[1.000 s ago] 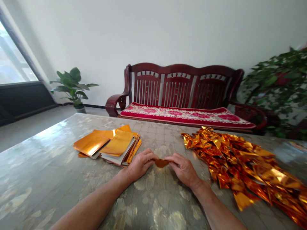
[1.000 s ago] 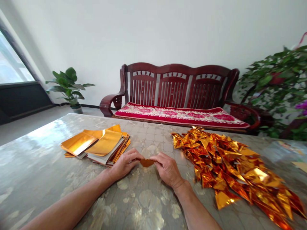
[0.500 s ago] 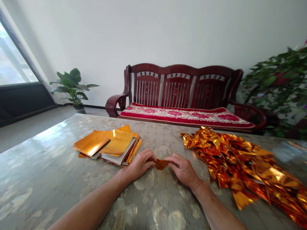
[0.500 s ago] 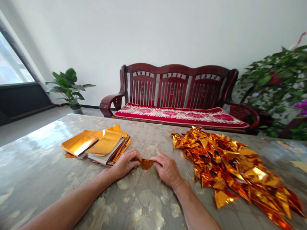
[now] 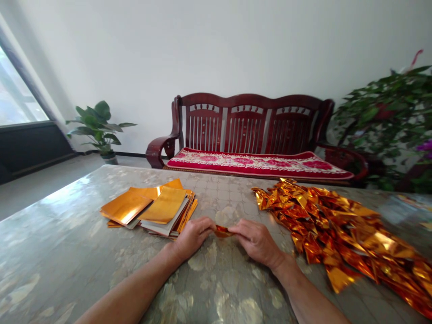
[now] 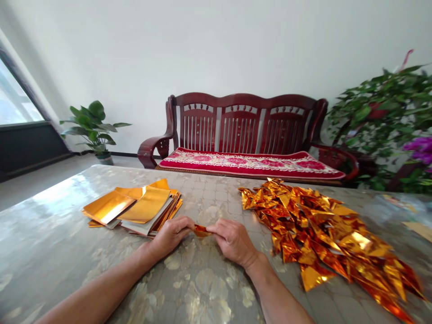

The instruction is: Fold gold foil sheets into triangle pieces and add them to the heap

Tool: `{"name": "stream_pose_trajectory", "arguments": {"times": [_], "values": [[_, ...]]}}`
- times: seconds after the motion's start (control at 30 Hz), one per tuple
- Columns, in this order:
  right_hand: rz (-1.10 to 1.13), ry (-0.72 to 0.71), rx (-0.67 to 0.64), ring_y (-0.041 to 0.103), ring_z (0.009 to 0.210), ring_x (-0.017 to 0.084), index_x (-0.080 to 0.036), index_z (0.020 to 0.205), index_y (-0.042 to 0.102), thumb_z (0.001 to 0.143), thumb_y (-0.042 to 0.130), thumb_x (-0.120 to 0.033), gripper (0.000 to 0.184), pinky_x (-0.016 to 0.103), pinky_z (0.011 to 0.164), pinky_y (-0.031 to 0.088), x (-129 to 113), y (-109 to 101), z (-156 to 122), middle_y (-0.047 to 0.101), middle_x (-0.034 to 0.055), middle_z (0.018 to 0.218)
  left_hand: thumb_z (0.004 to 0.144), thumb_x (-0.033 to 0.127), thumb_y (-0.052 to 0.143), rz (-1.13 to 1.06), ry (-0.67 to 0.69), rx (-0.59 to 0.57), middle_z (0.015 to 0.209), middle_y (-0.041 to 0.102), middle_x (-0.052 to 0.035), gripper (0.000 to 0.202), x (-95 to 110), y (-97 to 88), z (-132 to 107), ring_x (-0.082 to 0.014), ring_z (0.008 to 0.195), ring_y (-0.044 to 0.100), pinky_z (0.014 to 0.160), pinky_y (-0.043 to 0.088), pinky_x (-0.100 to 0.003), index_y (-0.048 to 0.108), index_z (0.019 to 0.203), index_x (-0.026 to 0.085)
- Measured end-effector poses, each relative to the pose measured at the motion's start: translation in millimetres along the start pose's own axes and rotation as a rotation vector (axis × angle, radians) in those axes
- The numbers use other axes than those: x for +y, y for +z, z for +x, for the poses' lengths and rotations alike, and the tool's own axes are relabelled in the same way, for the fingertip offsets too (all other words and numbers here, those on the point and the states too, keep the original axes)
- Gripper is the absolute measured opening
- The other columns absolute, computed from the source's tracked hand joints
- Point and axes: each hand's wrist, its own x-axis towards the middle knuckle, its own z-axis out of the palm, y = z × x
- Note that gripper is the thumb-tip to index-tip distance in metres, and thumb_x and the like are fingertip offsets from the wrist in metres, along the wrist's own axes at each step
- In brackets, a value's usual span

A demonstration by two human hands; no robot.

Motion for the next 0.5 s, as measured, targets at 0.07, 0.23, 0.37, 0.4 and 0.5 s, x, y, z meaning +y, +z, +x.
{"name": "stream_pose_trajectory", "arguments": {"times": [0.07,0.23,0.37,0.4,0.5], "values": [[-0.017,-0.037,0.01,0.065,0.082,0.017,-0.026,0.109,0.07,0.095,0.051,-0.016,0.026,0.029,0.074,0.048,0.6,-0.5,-0.1,0.071,0.0035,0.088,0.095,0.025,0.051,0.012,0.022,-0.005,0.088,0.07,-0.0034,0.02,-0.5,-0.2,-1.4,-0.0145,0.082,0.064,0.077,0.047,-0.023,0.07,0.089,0.02],[-0.095,-0.141,0.005,0.064,0.087,0.017,-0.027,0.12,0.066,0.096,0.045,-0.011,0.036,0.03,0.076,0.048,0.7,-1.8,0.4,0.072,0.0042,0.1,0.096,0.026,0.051,0.055,0.005,0.035,0.084,0.069,-0.002,0.02,-2.2,0.1,-2.4,-0.0136,0.078,0.063,0.074,0.046,-0.021,0.068,0.089,0.02],[-0.154,-0.152,0.003,0.064,0.087,0.017,-0.025,0.121,0.065,0.096,0.044,-0.01,0.036,0.03,0.075,0.047,-0.3,-1.5,0.8,0.071,0.0046,0.101,0.096,0.026,0.051,0.074,-0.01,0.045,0.081,0.069,-0.001,0.019,-2.5,0.9,-3.1,-0.0132,0.076,0.063,0.071,0.045,-0.02,0.067,0.088,0.021],[-0.157,-0.146,-0.001,0.064,0.087,0.017,-0.025,0.12,0.066,0.096,0.046,-0.011,0.034,0.03,0.075,0.047,-0.3,-1.4,0.8,0.071,0.0047,0.1,0.096,0.026,0.051,0.081,-0.008,0.038,0.082,0.069,-0.001,0.019,-2.6,1.2,-3.3,-0.0131,0.076,0.064,0.072,0.045,-0.02,0.067,0.089,0.021],[-0.161,-0.152,-0.002,0.064,0.087,0.016,-0.024,0.117,0.066,0.097,0.047,-0.013,0.029,0.03,0.076,0.047,0.0,-1.1,0.3,0.072,0.0043,0.099,0.097,0.026,0.05,0.107,0.008,0.014,0.086,0.07,-0.001,0.019,-2.8,2.1,-3.3,-0.0127,0.078,0.064,0.073,0.046,-0.02,0.067,0.091,0.021]]}}
